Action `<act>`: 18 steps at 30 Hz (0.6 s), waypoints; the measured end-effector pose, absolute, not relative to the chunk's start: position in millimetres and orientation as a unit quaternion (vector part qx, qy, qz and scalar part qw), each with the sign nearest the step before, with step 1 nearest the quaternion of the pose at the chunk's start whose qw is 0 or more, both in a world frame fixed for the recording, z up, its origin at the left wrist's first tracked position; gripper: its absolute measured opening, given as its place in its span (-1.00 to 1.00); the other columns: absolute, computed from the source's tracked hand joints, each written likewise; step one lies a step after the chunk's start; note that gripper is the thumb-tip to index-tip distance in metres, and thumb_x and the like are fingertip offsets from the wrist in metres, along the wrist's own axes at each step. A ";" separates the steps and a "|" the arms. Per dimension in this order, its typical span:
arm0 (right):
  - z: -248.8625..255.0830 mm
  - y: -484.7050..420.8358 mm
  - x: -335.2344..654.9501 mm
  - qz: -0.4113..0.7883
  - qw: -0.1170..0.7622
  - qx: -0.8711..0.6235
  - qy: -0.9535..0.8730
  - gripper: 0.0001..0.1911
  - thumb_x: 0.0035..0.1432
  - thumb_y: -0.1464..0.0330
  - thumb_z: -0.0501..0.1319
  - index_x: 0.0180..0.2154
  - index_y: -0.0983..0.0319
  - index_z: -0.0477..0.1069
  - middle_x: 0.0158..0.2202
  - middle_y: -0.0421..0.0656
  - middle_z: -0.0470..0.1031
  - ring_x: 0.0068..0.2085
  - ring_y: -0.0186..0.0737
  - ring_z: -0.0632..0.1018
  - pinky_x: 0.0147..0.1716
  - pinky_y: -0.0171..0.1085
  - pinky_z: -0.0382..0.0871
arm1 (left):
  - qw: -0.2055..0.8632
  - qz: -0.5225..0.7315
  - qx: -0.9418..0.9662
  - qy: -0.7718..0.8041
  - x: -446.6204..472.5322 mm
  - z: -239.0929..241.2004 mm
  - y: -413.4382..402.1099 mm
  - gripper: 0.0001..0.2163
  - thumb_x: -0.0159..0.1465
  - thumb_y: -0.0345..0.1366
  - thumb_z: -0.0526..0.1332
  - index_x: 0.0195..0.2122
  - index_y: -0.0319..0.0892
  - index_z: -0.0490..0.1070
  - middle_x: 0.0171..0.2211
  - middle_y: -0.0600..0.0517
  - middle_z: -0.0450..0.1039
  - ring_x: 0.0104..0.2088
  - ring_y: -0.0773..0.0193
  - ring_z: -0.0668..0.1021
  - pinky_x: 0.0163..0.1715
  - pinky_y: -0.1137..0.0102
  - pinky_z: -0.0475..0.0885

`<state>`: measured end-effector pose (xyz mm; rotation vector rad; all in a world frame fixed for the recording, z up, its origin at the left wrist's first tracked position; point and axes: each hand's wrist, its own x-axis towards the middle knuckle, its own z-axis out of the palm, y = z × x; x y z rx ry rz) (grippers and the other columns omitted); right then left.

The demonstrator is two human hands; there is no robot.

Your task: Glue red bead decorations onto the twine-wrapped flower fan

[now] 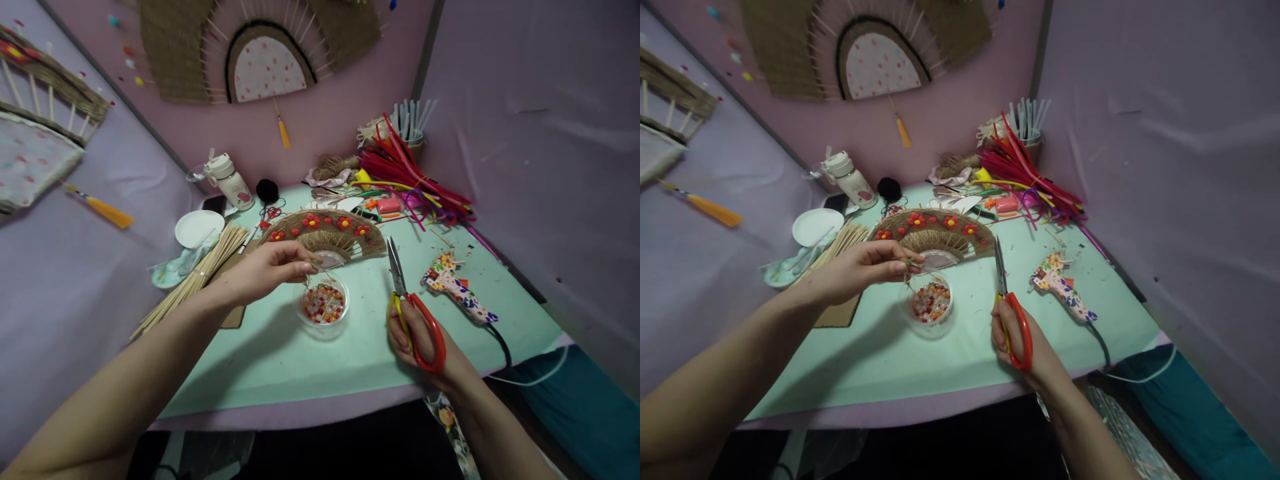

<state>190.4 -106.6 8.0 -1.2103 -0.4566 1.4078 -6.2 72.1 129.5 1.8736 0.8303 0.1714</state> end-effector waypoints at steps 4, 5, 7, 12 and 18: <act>5.8 -105.9 190.4 0.602 0.575 -0.519 -0.195 -0.54 0.11 -0.08 0.16 -0.37 0.18 0.23 -0.68 -0.38 0.12 -0.69 -0.50 0.08 -0.79 -0.50 -0.04 | 0.645 0.110 0.664 0.362 -9.1 125.2 72.4 -0.78 0.20 -0.18 0.27 -0.37 -0.21 0.31 -0.02 -0.14 0.50 -0.05 0.18 0.54 -0.08 0.23 0.45; 4.7 -105.7 190.3 0.602 0.575 -0.518 -0.195 -0.54 0.10 -0.09 0.16 -0.38 0.18 0.23 -0.69 -0.38 0.11 -0.69 -0.50 0.07 -0.79 -0.50 -0.04 | 0.662 0.121 0.645 0.363 -9.8 123.8 72.7 -0.78 0.20 -0.18 0.28 -0.38 -0.21 0.30 -0.01 -0.14 0.50 -0.04 0.17 0.54 -0.06 0.22 0.43; 2.6 -105.5 190.0 0.603 0.577 -0.516 -0.194 -0.53 0.09 -0.10 0.17 -0.39 0.18 0.23 -0.70 -0.38 0.11 -0.70 -0.50 0.07 -0.80 -0.49 -0.05 | 0.688 0.146 0.614 0.359 -10.8 120.2 72.9 -0.79 0.21 -0.21 0.28 -0.39 -0.21 0.29 -0.01 -0.14 0.51 -0.02 0.17 0.54 -0.04 0.23 0.41; 2.0 -106.0 189.3 0.596 0.588 -0.511 -0.193 -0.54 0.08 -0.09 0.18 -0.38 0.17 0.23 -0.69 -0.37 0.12 -0.69 -0.49 0.08 -0.79 -0.49 -0.08 | 0.764 0.210 0.507 0.340 -10.5 106.2 68.8 -0.82 0.22 -0.28 0.27 -0.37 -0.21 0.26 -0.04 -0.18 0.52 -0.06 0.12 0.57 -0.02 0.20 0.40; 4.6 -106.5 189.1 0.597 0.582 -0.510 -0.208 -0.55 0.11 -0.09 0.15 -0.37 0.17 0.23 -0.68 -0.38 0.11 -0.68 -0.49 0.06 -0.77 -0.49 -0.10 | 0.821 0.244 0.372 0.357 -9.8 92.6 62.0 -0.91 0.29 -0.32 0.18 -0.32 -0.22 0.31 -0.03 -0.16 0.50 -0.01 0.06 0.56 -0.02 0.13 0.44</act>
